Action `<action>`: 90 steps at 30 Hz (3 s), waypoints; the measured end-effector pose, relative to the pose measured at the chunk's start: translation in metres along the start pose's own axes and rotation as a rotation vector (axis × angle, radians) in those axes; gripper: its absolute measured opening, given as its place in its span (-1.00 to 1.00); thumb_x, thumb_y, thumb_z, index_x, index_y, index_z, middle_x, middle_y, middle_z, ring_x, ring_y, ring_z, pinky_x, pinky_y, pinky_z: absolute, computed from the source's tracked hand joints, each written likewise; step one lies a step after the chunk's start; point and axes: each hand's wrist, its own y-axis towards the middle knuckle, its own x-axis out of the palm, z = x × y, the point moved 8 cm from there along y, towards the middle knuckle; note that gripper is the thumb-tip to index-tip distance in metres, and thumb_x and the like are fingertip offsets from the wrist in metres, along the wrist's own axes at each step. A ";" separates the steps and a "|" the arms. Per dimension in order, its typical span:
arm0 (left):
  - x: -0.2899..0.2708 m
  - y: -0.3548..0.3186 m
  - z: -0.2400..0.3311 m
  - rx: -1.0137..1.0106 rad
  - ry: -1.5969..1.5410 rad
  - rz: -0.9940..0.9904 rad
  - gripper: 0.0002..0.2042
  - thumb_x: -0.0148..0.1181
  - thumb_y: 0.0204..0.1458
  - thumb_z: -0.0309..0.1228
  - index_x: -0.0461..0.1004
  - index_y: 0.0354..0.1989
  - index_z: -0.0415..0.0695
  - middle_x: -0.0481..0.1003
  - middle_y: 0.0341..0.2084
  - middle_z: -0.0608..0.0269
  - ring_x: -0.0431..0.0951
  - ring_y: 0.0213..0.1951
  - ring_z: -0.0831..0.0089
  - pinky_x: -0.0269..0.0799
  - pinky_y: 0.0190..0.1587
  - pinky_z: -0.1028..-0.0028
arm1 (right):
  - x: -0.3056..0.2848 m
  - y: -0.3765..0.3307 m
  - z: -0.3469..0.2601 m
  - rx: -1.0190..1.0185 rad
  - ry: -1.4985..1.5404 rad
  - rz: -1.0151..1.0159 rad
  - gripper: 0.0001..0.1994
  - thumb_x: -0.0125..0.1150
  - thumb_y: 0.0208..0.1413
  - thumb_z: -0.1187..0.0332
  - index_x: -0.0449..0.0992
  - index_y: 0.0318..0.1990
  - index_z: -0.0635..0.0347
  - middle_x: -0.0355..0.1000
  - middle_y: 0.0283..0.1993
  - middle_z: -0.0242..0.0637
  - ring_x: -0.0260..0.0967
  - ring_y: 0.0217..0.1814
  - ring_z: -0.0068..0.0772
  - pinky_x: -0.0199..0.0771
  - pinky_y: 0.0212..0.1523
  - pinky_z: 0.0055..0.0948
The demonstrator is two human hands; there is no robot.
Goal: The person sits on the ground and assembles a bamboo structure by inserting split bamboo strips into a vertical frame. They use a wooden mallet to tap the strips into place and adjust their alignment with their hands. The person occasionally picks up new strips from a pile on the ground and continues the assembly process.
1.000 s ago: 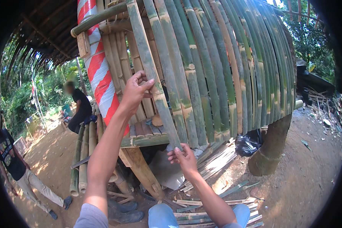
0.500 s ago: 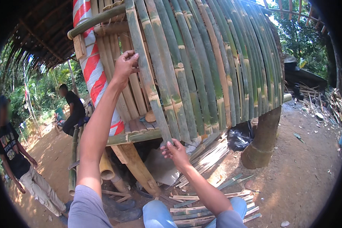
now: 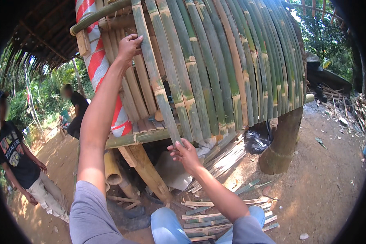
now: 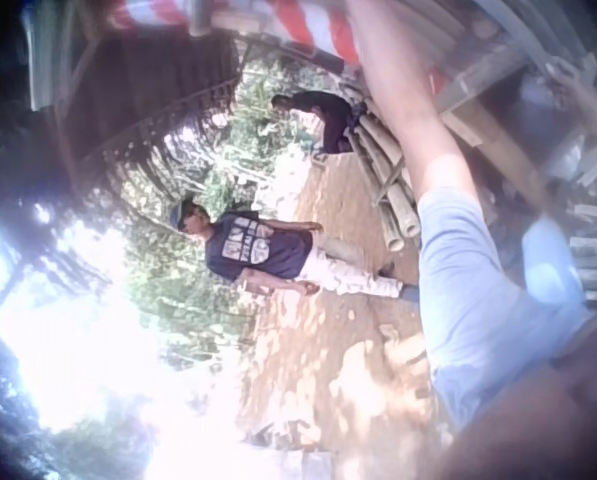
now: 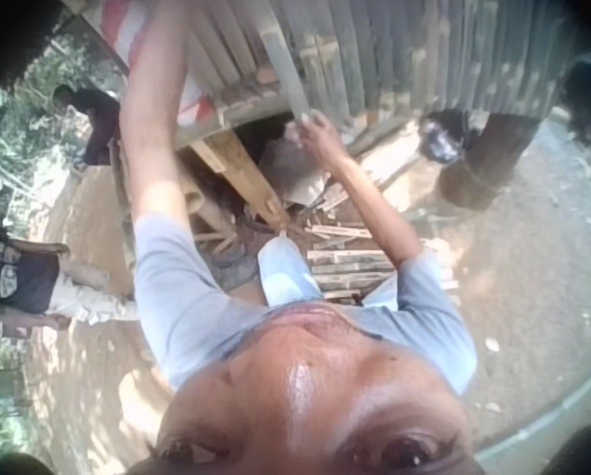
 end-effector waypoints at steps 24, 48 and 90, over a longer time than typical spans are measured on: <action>-0.002 0.038 -0.051 -0.018 -0.018 -0.045 -0.73 0.23 0.15 -0.38 0.42 -0.04 -0.23 0.55 -0.31 0.29 0.58 -0.32 0.47 0.53 -0.25 0.41 | -0.025 0.017 0.029 0.115 0.348 0.199 -0.67 0.18 0.25 0.17 0.42 -0.02 0.25 0.49 0.05 -0.14 0.48 -0.22 -0.46 0.49 -0.26 -0.46; 0.016 -0.001 -0.030 0.022 0.089 0.027 -0.76 0.15 0.20 -0.33 0.46 -0.07 -0.24 0.52 -0.34 0.30 0.54 -0.38 0.52 0.55 -0.33 0.40 | -0.022 0.027 0.045 0.076 0.449 0.273 -0.52 0.24 0.21 0.18 0.30 0.11 0.37 0.49 0.02 -0.06 0.53 -0.15 -0.35 0.58 -0.31 -0.52; 0.060 -0.028 -0.002 0.525 1.191 -0.320 0.18 0.24 -0.09 0.23 -0.46 0.46 -0.08 -0.61 0.42 -0.13 -0.69 0.44 0.04 -0.52 0.45 0.13 | -0.017 0.024 0.040 0.071 0.358 0.276 -0.56 0.21 0.22 0.12 0.39 0.05 0.31 0.51 0.04 -0.11 0.53 -0.17 -0.42 0.53 -0.33 -0.58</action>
